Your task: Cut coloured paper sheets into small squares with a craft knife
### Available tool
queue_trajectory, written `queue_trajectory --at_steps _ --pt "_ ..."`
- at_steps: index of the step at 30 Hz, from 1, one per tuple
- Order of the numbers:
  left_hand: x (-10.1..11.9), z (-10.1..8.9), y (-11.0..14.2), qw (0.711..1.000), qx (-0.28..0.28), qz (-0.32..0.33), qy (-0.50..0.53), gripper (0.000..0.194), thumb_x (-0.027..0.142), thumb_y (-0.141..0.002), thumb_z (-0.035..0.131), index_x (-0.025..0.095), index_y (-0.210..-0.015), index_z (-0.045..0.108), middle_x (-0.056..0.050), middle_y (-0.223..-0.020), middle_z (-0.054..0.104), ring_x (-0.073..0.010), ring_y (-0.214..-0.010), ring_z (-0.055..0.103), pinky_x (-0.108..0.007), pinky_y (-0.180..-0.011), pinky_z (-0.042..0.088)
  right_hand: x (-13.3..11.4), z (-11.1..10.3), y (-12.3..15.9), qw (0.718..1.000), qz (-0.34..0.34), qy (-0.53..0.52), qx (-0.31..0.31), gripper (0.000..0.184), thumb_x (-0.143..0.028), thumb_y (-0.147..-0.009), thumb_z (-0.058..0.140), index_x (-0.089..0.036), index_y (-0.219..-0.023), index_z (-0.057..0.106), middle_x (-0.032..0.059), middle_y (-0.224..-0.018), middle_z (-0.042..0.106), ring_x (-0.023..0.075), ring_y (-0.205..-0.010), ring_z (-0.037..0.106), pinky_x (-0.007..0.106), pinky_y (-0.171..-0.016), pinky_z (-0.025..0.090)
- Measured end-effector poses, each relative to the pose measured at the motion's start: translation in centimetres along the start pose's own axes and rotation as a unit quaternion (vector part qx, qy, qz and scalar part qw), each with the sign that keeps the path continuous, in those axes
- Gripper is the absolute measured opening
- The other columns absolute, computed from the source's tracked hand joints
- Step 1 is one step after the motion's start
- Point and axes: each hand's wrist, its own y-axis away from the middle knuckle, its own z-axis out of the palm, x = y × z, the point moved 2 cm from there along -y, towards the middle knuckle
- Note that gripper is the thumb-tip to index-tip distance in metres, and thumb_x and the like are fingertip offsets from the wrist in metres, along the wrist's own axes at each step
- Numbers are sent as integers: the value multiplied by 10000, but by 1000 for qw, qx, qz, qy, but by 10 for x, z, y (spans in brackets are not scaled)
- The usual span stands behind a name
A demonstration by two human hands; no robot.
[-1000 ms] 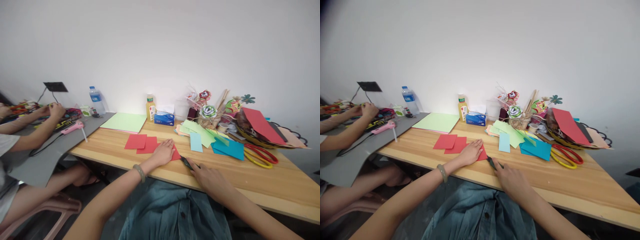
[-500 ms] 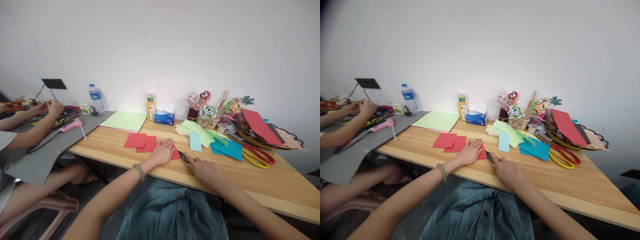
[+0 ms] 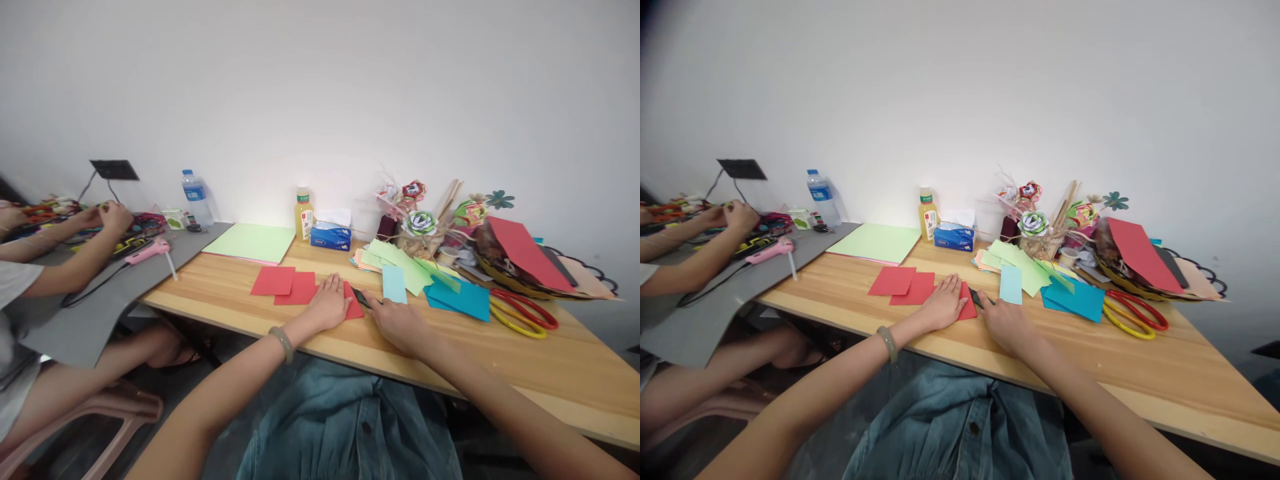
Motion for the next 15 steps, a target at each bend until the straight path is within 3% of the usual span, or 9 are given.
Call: queue_trajectory --at_steps 5,10,15 --pt "0 1 0 1000 3 -3 13 600 368 -932 181 -14 -1392 232 -201 -1483 175 -275 -1381 126 -433 -1107 171 2 0 -15 1000 4 -6 3 483 -317 -949 234 -159 -1399 312 170 -890 679 234 -784 659 306 -652 441" --pt "-1 2 2 999 29 0 38 601 374 -924 236 -18 -1379 246 -213 -1470 225 -268 -1373 173 -398 -1107 168 11 -3 -31 999 40 -23 12 488 -363 -945 271 -240 -1417 257 112 -904 684 225 -735 663 297 -608 443" --pt "-8 -3 -4 993 53 -26 98 602 374 -873 442 90 -1378 282 -151 -1390 387 -237 -1297 323 -323 -1067 255 44 7 13 992 114 -32 45 547 -433 -941 221 -217 -1442 181 147 -1014 657 263 -760 659 338 -576 456"
